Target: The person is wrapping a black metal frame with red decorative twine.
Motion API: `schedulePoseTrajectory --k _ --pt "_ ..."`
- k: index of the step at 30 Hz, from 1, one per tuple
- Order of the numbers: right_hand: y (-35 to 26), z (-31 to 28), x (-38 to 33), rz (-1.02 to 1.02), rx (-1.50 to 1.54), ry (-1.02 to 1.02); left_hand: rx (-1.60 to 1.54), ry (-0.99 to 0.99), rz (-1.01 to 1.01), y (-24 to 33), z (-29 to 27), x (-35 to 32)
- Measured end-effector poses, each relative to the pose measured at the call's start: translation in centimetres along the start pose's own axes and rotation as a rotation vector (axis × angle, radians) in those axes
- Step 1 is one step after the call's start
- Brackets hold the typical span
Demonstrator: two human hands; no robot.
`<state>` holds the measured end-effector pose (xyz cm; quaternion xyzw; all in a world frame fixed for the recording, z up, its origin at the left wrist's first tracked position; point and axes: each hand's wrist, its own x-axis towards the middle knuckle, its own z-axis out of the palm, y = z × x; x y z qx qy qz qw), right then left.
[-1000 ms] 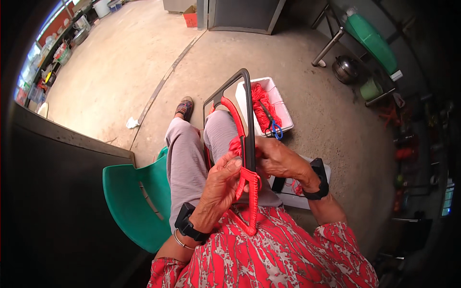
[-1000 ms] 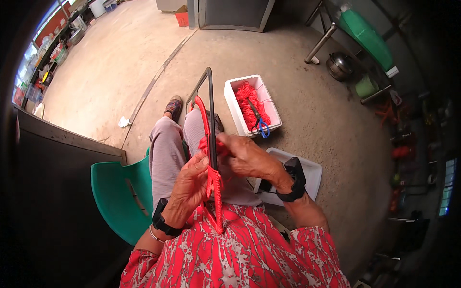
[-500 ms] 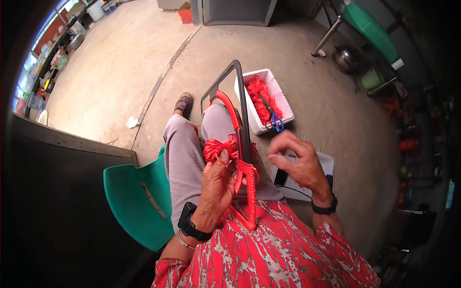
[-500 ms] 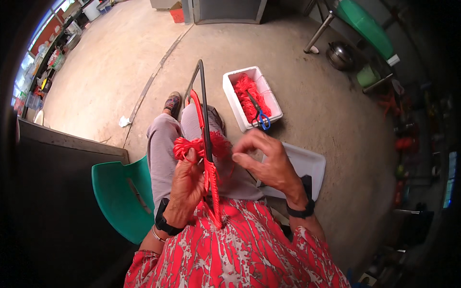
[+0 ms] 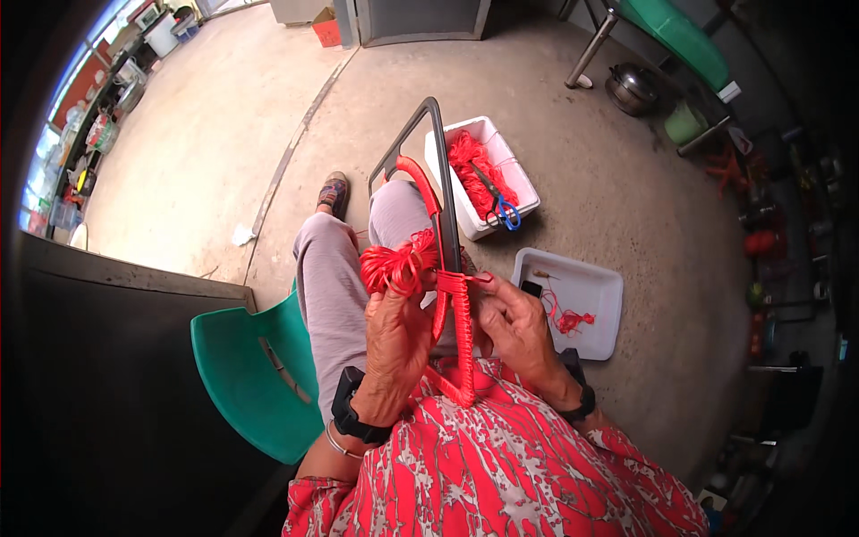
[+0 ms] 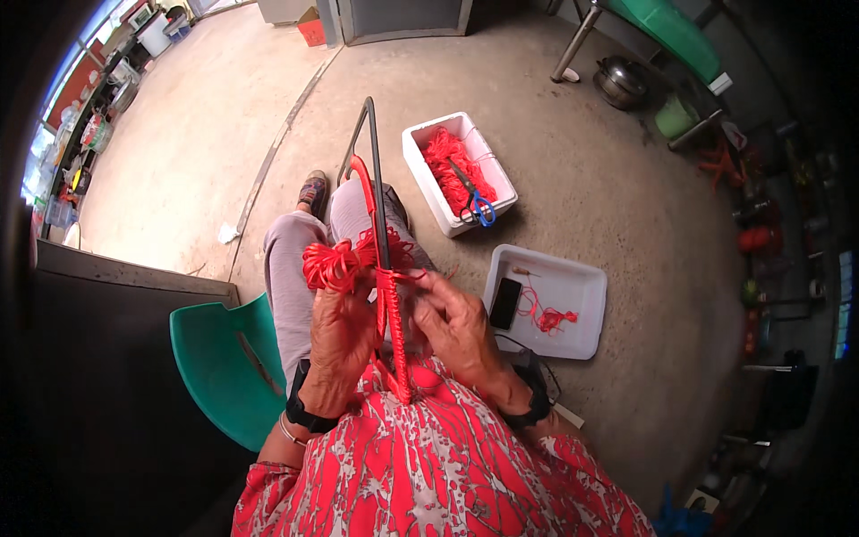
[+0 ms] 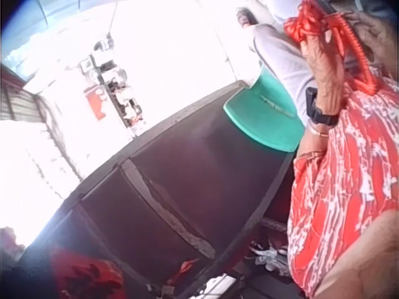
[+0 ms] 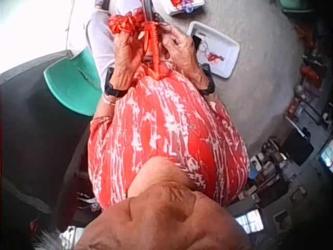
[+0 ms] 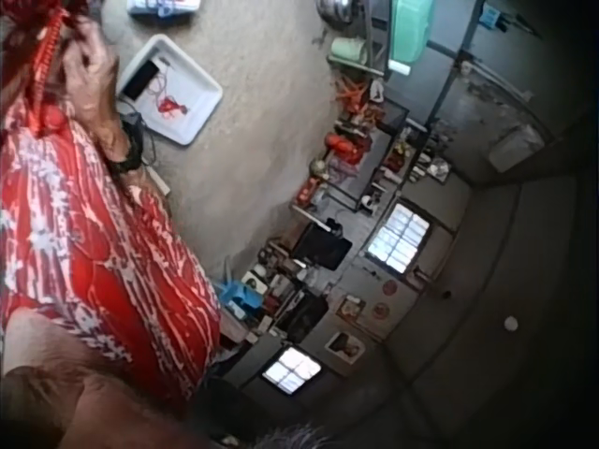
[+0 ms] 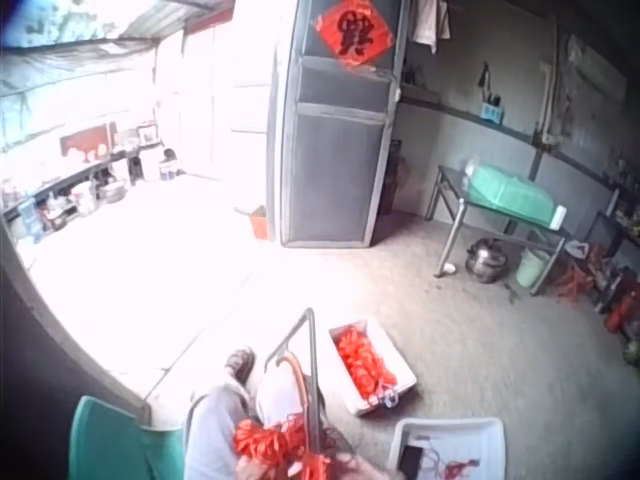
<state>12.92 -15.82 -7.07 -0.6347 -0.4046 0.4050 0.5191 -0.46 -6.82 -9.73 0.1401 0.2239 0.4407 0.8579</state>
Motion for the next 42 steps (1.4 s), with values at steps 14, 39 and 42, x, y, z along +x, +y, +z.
schedulePoseTrajectory --k 14,39,42 --pt "-7.0 -1.2 6.0 -0.794 -0.718 -0.194 0.329 0.094 -0.034 1.9 1.2 -0.6" --pt "-9.7 -10.0 -0.2 0.054 -0.049 -0.059 -0.164 -0.251 -0.335 1.3 -0.4 1.6" --pt "-7.6 -14.7 -1.4 0.139 -0.21 0.081 -0.201 -0.307 -0.362 1.1 -0.4 2.1"
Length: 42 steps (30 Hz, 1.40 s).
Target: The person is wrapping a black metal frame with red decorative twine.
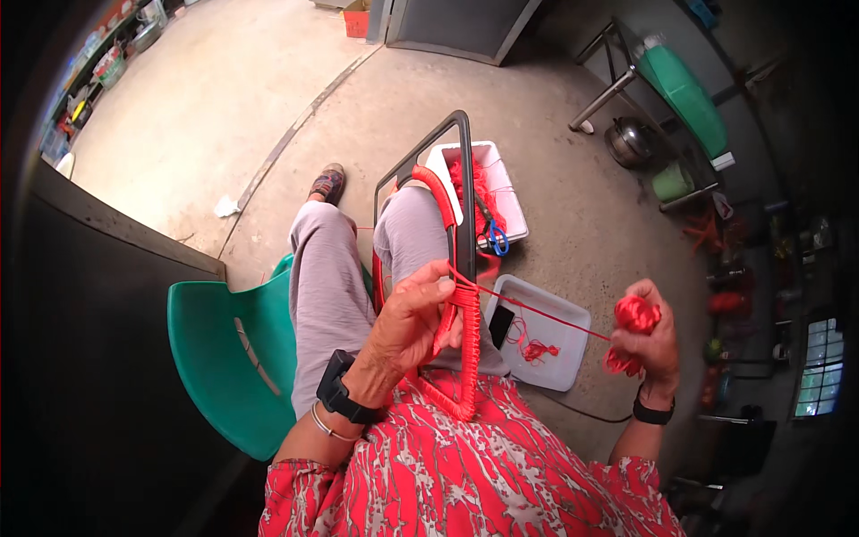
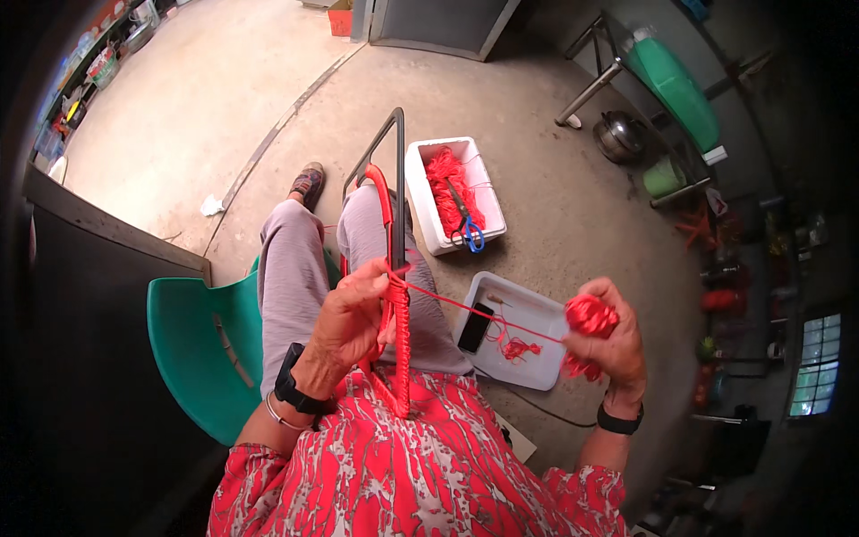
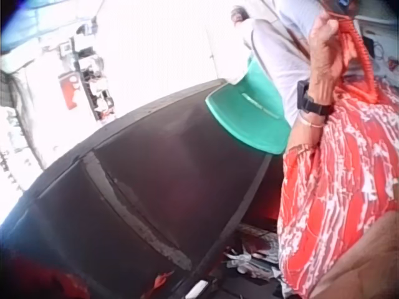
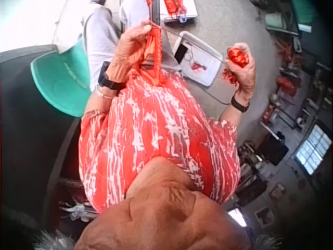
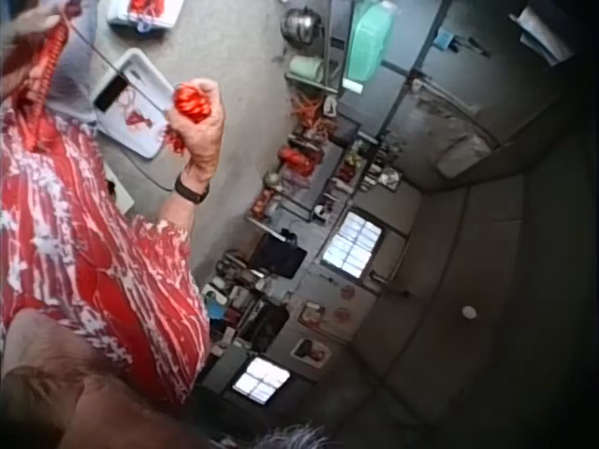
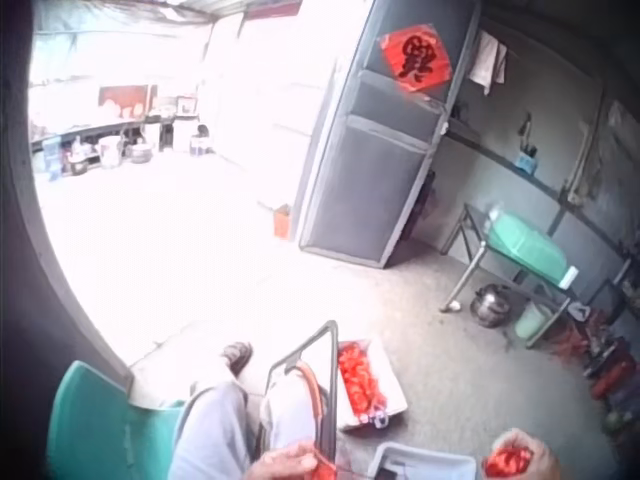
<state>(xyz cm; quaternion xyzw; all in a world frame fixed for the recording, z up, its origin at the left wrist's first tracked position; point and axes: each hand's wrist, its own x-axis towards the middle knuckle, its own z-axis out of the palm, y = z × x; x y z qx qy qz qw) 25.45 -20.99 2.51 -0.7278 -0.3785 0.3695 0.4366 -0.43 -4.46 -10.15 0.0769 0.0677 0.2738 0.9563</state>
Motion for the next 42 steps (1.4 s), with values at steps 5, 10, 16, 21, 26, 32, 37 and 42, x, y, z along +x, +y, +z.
schedulePoseTrajectory --k 5,10,16,21,26,32,37,42 --pt "10.8 -4.2 2.0 0.079 -0.576 0.417 -0.044 0.056 -0.042 -0.3 0.2 0.4" --pt "14.4 1.0 3.2 0.023 -0.484 0.44 0.099 0.124 -0.019 -1.7 0.2 0.9" --pt "4.1 12.0 3.2 0.149 0.75 -0.196 0.152 0.138 -0.015 -1.9 0.1 0.5" --pt "2.5 12.6 2.5 0.232 0.575 -0.336 0.157 0.221 -0.015 -2.1 0.2 0.3" --pt "3.1 12.1 1.7 0.391 1.069 -0.353 0.071 0.2 -0.062 -2.4 -0.7 0.3" --pt "1.7 11.6 0.1 0.219 0.671 -0.256 -0.049 0.187 -0.055 -2.2 0.8 0.5" --pt "1.8 11.4 -0.8 0.211 0.507 -0.28 0.063 0.216 -0.127 -2.5 0.1 0.0" --pt "3.5 11.5 -0.3 0.26 0.586 -0.2 0.057 0.16 -0.15 -2.6 -1.1 0.1"
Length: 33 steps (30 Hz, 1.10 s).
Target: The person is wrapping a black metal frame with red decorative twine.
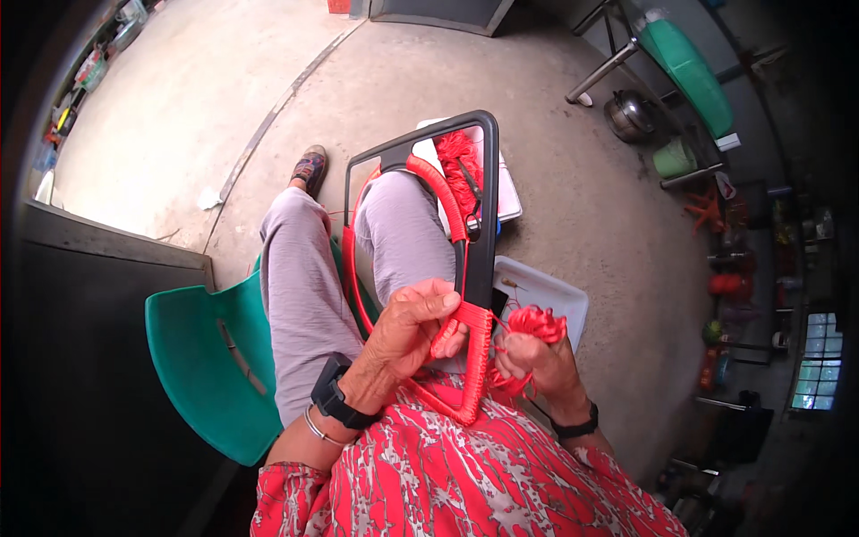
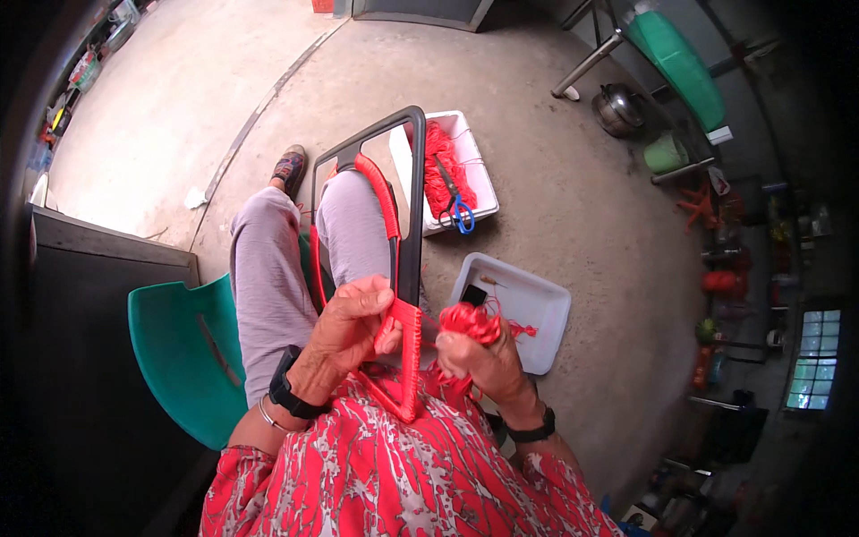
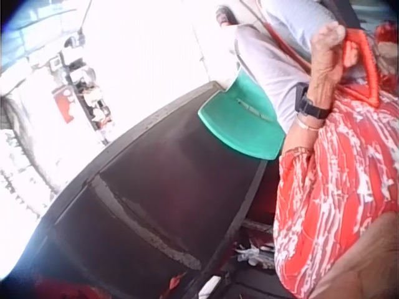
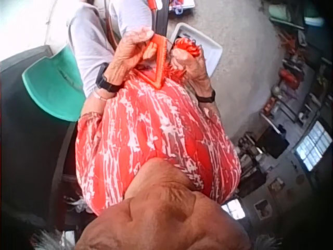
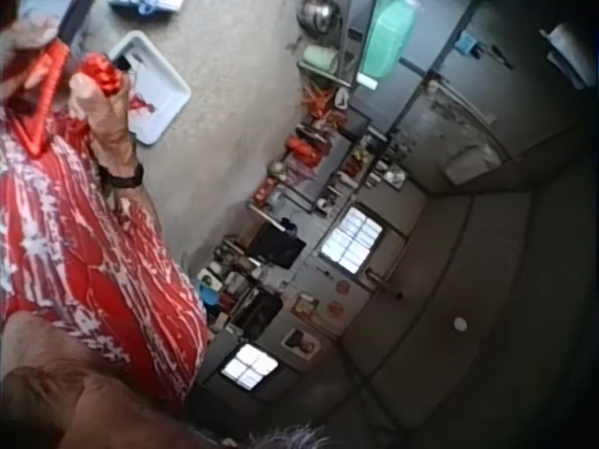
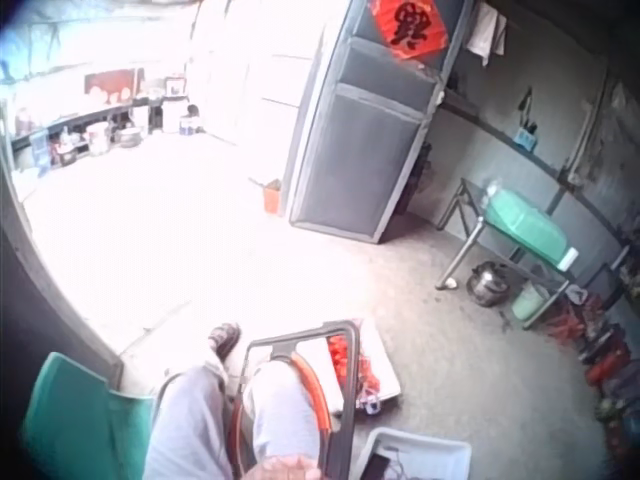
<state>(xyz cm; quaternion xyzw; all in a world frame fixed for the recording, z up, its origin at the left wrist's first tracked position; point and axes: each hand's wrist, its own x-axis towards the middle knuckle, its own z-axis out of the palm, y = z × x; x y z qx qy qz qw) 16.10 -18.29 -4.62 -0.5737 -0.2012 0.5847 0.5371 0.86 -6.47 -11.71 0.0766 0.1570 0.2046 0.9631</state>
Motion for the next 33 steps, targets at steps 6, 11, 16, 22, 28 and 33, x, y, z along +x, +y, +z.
schedulePoseTrajectory --k 6,11,16,22,28,33 --pt "-0.2 -1.8 -0.2 0.0 -0.153 -0.029 0.064 -0.011 -0.03 -0.5 -0.3 0.9" --pt "1.2 -1.8 -0.3 -0.007 -0.006 0.003 0.056 -0.03 -0.104 0.0 0.2 1.3" --pt "1.7 -2.4 -0.2 0.052 0.094 -0.044 0.049 0.008 -0.151 -0.6 0.3 2.2" --pt "0.1 -3.5 0.3 0.159 -0.026 0.042 0.091 0.025 -0.095 -1.1 0.3 2.2" --pt "-3.7 -5.4 2.4 -0.113 -0.238 0.159 0.053 -0.032 -0.176 -0.4 0.7 2.8" --pt "-6.8 -2.4 2.1 -0.34 -0.382 0.284 0.039 -0.001 -0.233 -0.9 -0.5 4.1"
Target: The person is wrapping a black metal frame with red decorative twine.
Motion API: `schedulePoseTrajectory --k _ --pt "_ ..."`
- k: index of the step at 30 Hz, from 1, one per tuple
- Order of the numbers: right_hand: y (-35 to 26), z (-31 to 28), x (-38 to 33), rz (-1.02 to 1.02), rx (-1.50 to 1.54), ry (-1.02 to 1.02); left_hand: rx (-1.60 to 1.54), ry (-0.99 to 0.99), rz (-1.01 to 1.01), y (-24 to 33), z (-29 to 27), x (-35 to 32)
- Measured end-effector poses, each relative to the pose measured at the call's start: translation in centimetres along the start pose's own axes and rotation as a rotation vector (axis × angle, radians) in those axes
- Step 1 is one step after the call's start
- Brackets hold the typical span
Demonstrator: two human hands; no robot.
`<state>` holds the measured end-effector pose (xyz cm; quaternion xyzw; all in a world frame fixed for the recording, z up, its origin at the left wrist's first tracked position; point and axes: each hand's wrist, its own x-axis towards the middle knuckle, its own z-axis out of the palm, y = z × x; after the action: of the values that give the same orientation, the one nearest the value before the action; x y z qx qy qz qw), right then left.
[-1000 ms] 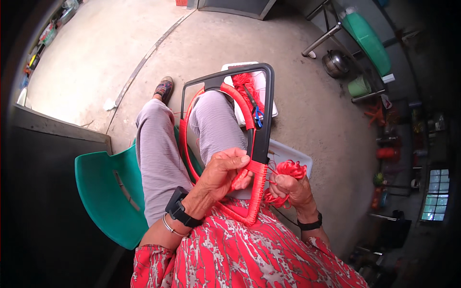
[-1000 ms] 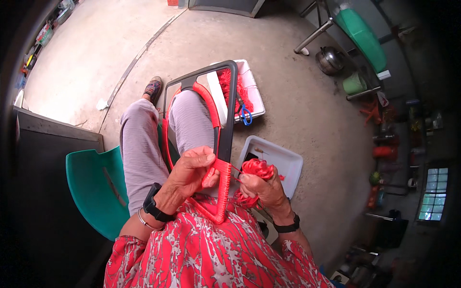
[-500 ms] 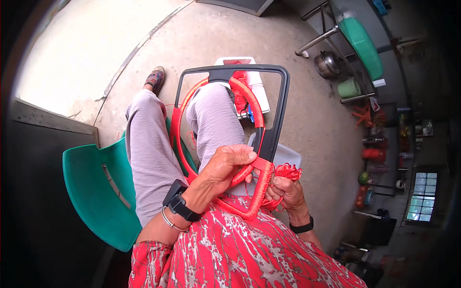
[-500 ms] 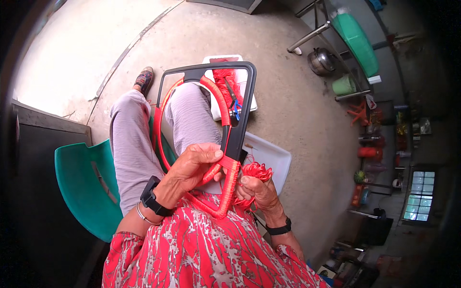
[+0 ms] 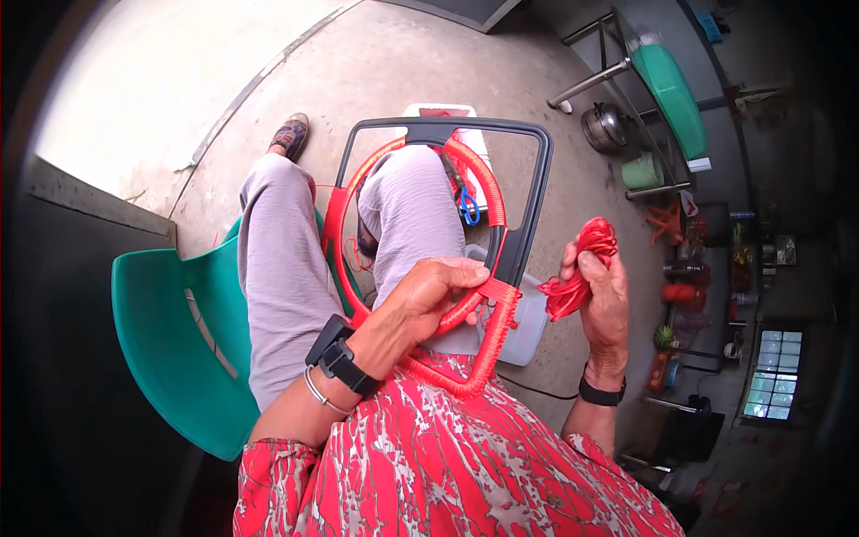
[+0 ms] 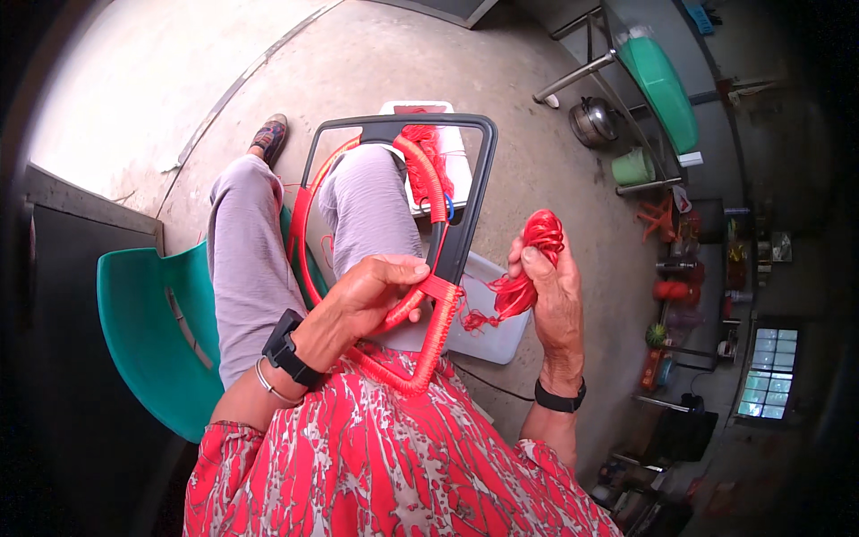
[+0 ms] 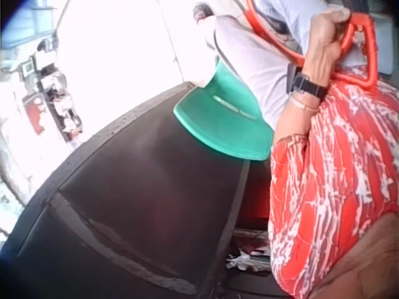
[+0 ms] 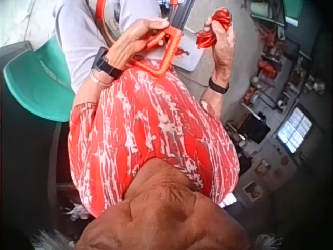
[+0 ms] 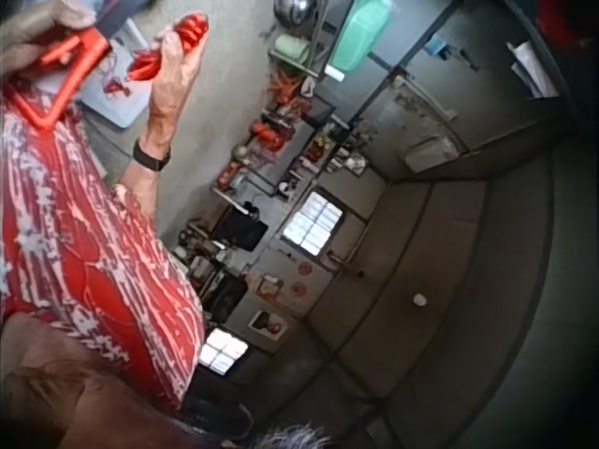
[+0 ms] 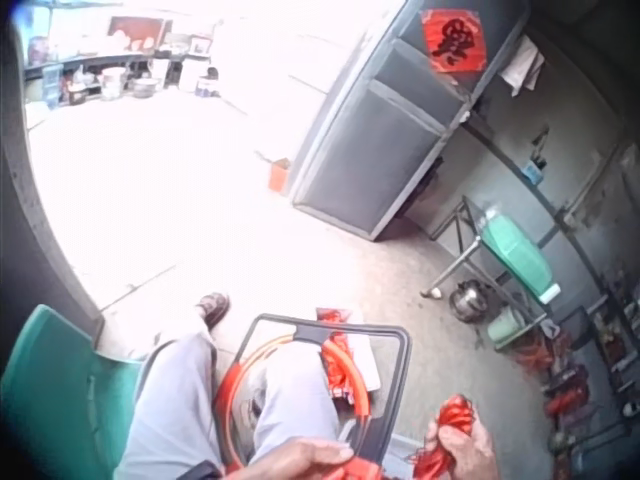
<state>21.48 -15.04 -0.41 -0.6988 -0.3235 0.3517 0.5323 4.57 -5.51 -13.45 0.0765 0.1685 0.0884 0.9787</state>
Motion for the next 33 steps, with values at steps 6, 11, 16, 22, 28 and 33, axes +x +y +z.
schedulePoseTrajectory --k 6,11,16,22,28,33 --pt "0.6 0.8 -0.2 -0.064 0.034 -0.034 -0.031 -0.043 0.038 -0.3 -0.1 0.3" --pt "1.3 3.8 -3.1 0.19 -0.211 0.019 -0.012 -0.024 0.093 -0.7 -0.2 -0.3" --pt "1.0 5.2 -4.3 0.119 -0.349 0.044 0.019 -0.02 0.138 -1.0 0.1 -0.9" --pt "0.9 5.9 -3.9 0.122 -0.339 0.057 -0.001 -0.052 0.196 -0.8 0.0 -1.1" --pt "1.5 6.1 -4.6 0.091 -0.195 0.073 -0.009 -0.026 0.155 -0.5 0.9 -1.9" --pt "1.9 6.0 -5.5 0.088 -0.232 0.107 0.044 0.067 0.134 -0.4 1.4 -2.3"
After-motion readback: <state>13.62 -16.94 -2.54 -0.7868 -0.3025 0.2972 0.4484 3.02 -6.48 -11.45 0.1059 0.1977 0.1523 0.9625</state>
